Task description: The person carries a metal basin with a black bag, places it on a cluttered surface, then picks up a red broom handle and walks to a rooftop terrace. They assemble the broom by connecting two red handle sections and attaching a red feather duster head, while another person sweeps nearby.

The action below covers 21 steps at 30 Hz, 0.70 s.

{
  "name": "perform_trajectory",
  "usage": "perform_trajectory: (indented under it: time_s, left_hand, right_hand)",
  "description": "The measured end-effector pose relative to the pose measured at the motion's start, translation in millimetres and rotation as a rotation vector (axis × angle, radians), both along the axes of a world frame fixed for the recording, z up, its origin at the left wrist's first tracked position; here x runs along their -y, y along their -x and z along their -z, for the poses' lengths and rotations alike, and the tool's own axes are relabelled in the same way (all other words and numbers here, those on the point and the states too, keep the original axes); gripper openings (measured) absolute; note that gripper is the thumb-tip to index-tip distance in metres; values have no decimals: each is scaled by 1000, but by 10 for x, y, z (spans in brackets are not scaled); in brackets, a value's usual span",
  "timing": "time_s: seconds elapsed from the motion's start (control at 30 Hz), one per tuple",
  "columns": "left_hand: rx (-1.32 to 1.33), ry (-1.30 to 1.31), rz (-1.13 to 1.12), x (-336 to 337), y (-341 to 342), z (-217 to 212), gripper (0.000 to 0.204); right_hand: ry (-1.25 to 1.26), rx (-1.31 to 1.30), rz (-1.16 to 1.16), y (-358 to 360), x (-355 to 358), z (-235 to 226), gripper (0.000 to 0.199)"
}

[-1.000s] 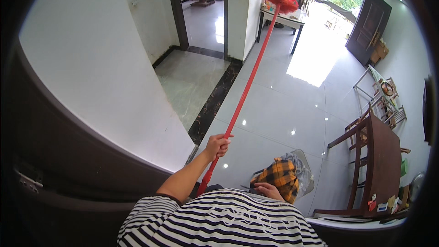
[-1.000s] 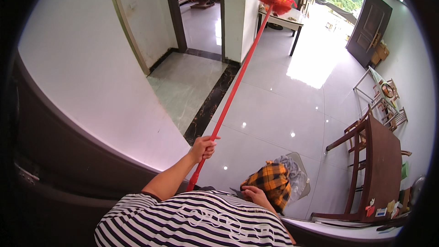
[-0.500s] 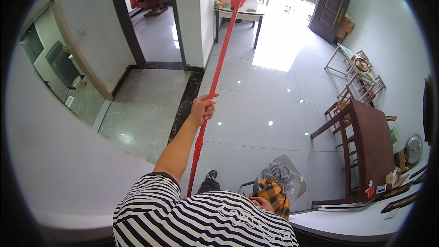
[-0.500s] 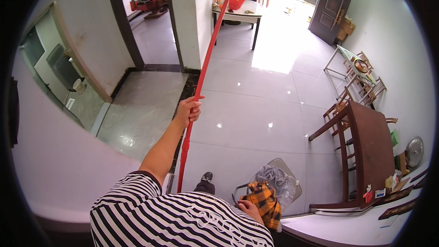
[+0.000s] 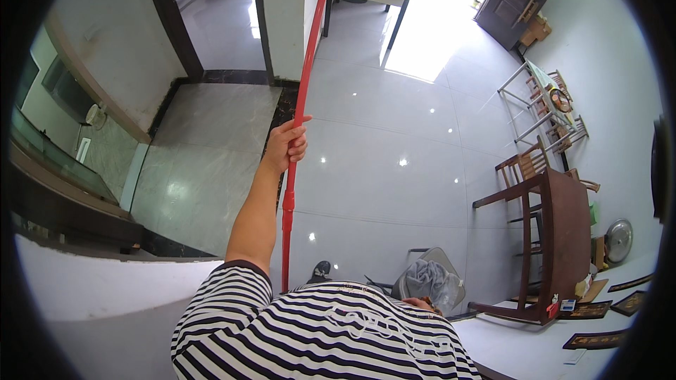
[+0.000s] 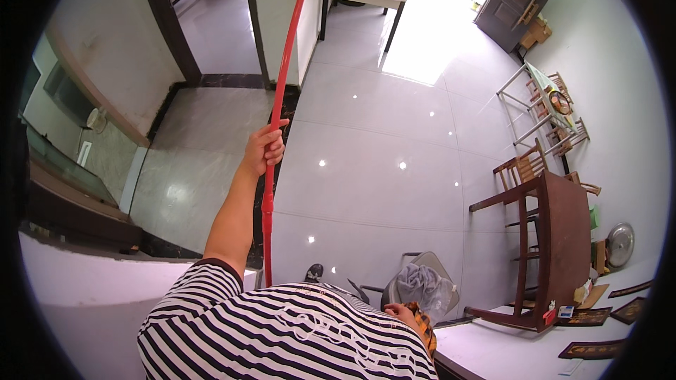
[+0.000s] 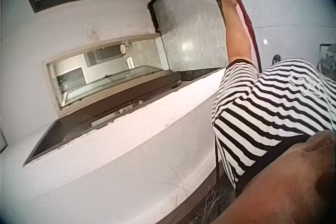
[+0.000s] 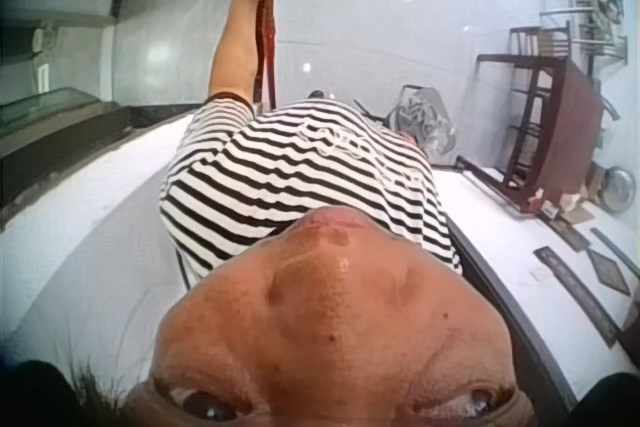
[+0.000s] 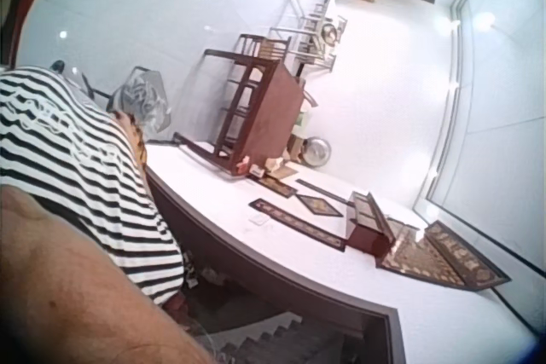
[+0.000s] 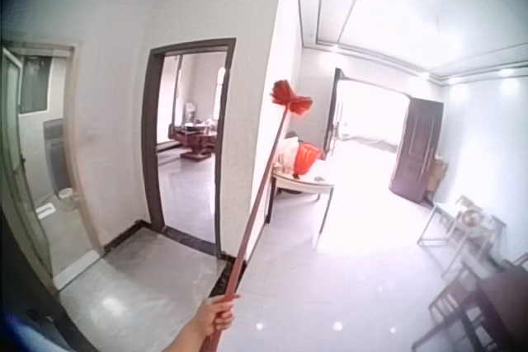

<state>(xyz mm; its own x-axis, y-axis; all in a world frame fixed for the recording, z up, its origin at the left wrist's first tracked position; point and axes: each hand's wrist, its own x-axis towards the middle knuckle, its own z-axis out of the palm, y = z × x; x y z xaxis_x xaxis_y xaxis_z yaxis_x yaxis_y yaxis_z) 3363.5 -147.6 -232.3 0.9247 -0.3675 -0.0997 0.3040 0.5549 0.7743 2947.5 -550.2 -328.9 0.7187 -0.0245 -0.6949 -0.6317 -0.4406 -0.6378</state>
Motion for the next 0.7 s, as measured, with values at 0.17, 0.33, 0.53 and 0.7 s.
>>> perform_trajectory:
  time_s: [0.17, 0.33, 0.53, 0.7]
  left_hand:
    - [-35, 7, -11, -13, -448, 142, 35]
    - [-16, -38, -50, 65, -814, 252, 36]
    - [-107, -11, 3, 412, -1531, 292, 33]
    - [-127, 40, -8, 510, -1626, 735, 33]
  right_hand:
    - [-73, -46, 114, -473, 210, 63, 37]
    - [-68, -99, 107, -1521, 520, 297, 36]
    - [-75, -172, 36, -3164, 779, 661, 35]
    - [-34, -178, -67, -4482, 1080, 894, 34]
